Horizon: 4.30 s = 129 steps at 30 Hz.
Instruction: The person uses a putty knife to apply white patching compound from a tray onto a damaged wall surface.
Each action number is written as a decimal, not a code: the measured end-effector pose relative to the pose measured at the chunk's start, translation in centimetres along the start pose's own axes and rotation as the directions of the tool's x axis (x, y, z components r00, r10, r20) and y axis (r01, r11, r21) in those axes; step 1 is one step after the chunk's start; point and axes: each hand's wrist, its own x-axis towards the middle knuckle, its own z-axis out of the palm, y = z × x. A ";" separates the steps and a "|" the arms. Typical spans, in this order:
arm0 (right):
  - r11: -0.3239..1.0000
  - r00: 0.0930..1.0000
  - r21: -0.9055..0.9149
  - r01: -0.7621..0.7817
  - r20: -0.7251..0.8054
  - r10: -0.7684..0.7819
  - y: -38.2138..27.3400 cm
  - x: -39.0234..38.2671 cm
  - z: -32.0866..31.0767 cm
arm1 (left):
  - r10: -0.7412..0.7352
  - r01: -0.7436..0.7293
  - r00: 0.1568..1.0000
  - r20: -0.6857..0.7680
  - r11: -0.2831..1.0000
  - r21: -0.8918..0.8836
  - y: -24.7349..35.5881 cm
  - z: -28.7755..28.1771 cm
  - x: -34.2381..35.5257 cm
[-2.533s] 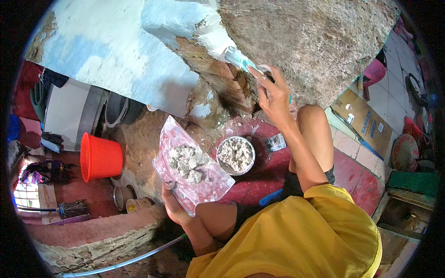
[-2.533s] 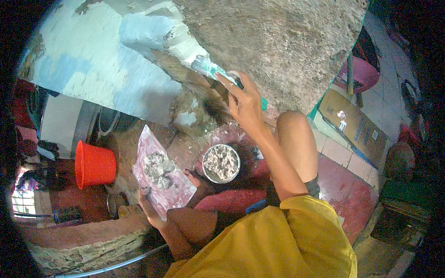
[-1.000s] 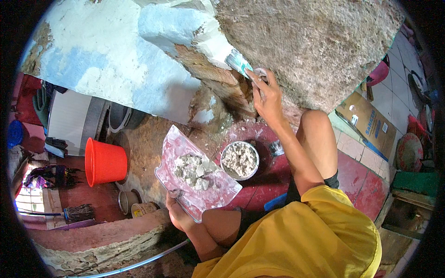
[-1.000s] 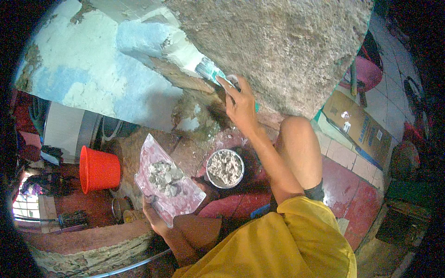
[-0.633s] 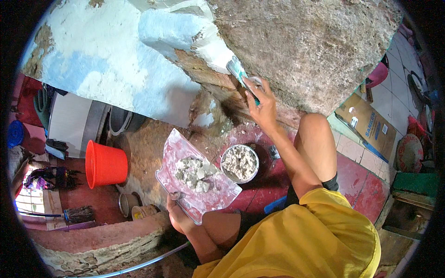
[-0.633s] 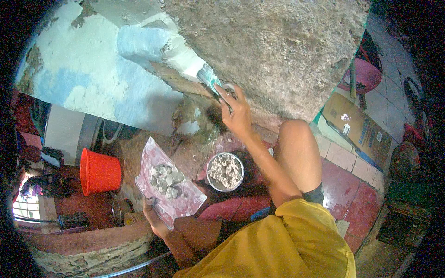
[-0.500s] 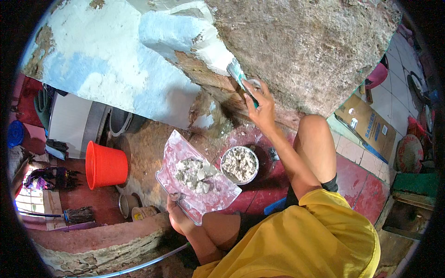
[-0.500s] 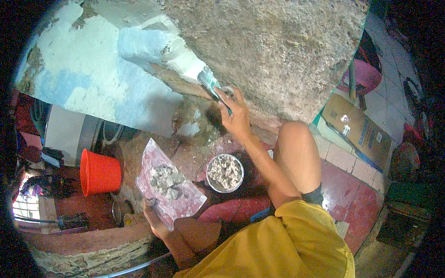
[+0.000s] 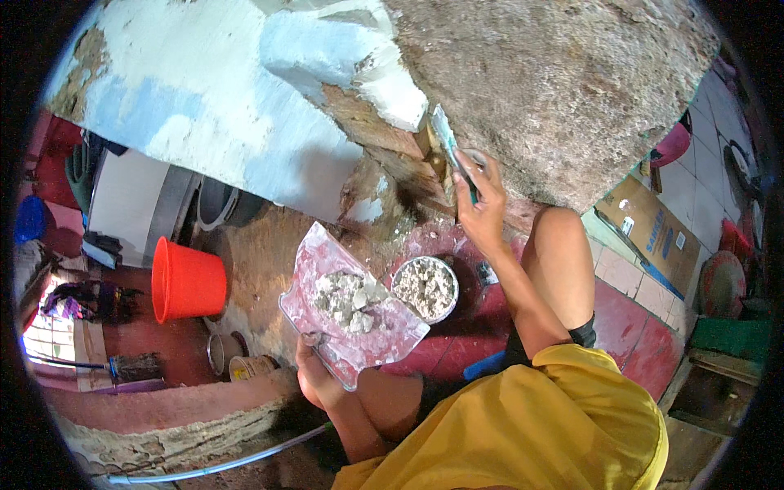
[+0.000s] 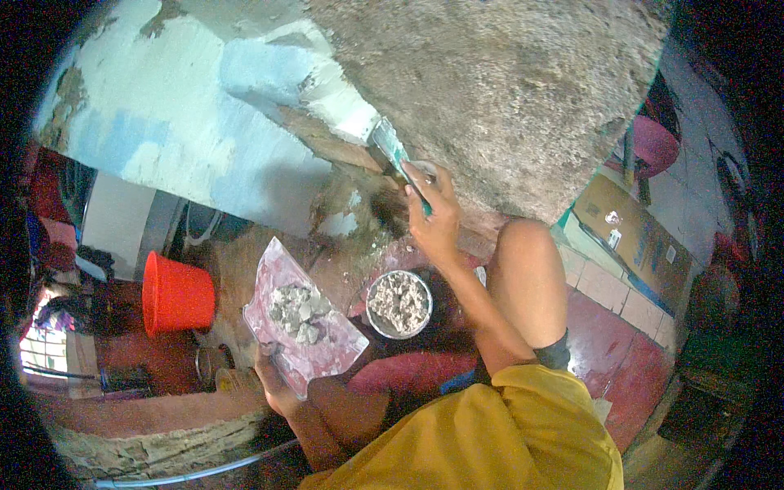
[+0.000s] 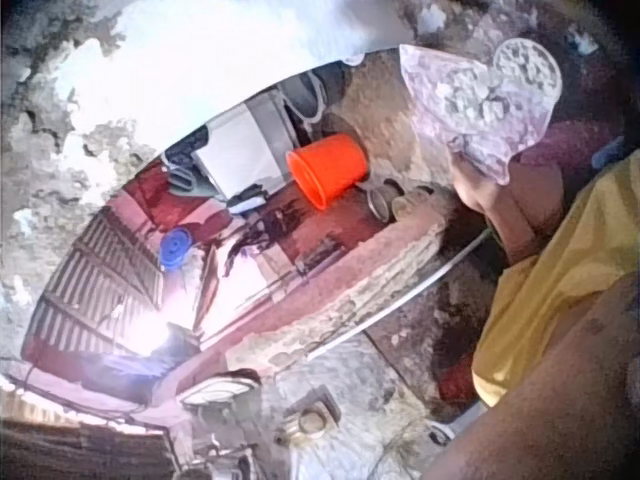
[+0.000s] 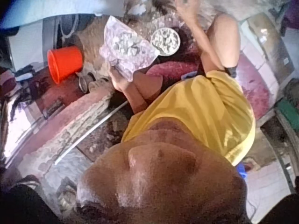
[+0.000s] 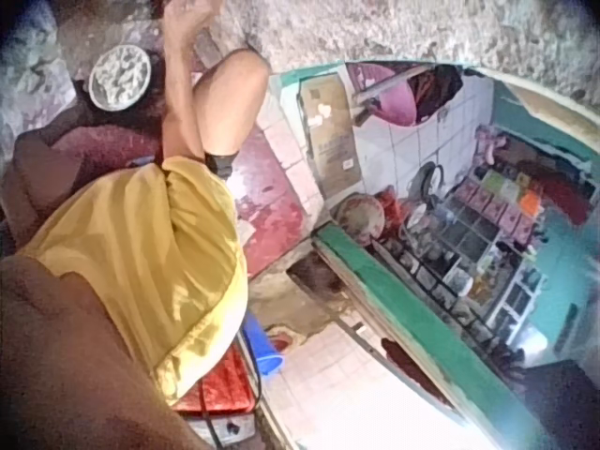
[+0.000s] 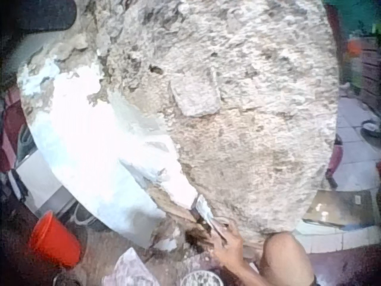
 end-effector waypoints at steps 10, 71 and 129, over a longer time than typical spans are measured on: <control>0.921 0.731 0.387 0.039 0.617 -0.290 -5.7 -4.9 -3.5 | -0.108 0.118 0.990 0.088 0.987 -0.110 -0.2 -1.5 1.1; 0.912 0.952 -0.310 0.270 0.231 -0.203 -2.1 5.3 -1.8 | 0.083 -0.085 0.996 -0.029 0.995 -0.054 -0.3 -1.6 -0.1; 0.949 0.957 -0.218 0.228 0.229 -0.177 -0.4 3.8 -1.2 | -0.002 0.016 0.983 0.183 0.997 -0.079 -0.3 -2.9 0.4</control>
